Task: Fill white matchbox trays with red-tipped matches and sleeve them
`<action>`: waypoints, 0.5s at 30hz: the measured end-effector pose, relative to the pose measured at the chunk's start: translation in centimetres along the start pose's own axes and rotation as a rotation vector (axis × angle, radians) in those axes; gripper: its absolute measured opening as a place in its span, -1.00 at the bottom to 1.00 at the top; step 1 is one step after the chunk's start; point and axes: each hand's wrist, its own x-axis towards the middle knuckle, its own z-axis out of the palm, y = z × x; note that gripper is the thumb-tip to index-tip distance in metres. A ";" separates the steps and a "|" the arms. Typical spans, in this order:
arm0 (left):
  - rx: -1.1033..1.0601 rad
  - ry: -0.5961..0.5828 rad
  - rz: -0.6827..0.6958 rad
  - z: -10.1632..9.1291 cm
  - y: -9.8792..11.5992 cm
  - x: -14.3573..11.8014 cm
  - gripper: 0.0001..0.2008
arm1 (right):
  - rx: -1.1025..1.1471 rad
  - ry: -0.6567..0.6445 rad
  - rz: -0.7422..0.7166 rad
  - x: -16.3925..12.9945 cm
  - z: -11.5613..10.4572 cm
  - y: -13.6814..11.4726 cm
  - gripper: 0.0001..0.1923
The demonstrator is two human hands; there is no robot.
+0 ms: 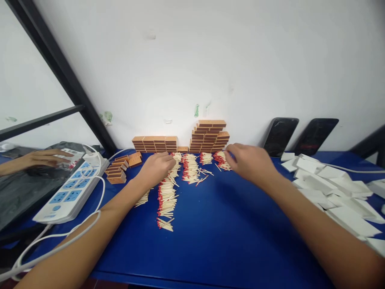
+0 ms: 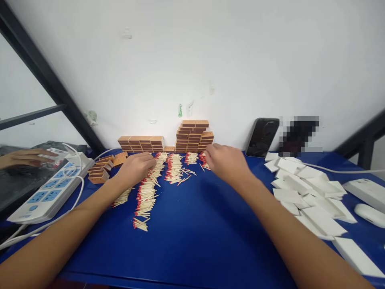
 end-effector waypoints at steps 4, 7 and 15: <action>-0.001 0.033 0.047 -1.1 1.0 0.4 -0.70 | -0.050 -0.181 0.202 0.5 -1.9 4.1 -0.67; -0.005 0.059 0.080 -1.4 1.6 0.7 -0.72 | -0.034 -0.296 0.281 0.6 -2.3 7.2 -0.72; -0.013 0.094 0.125 -1.8 3.2 1.2 -0.73 | 0.450 -0.673 0.301 -2.5 -2.8 11.6 -0.70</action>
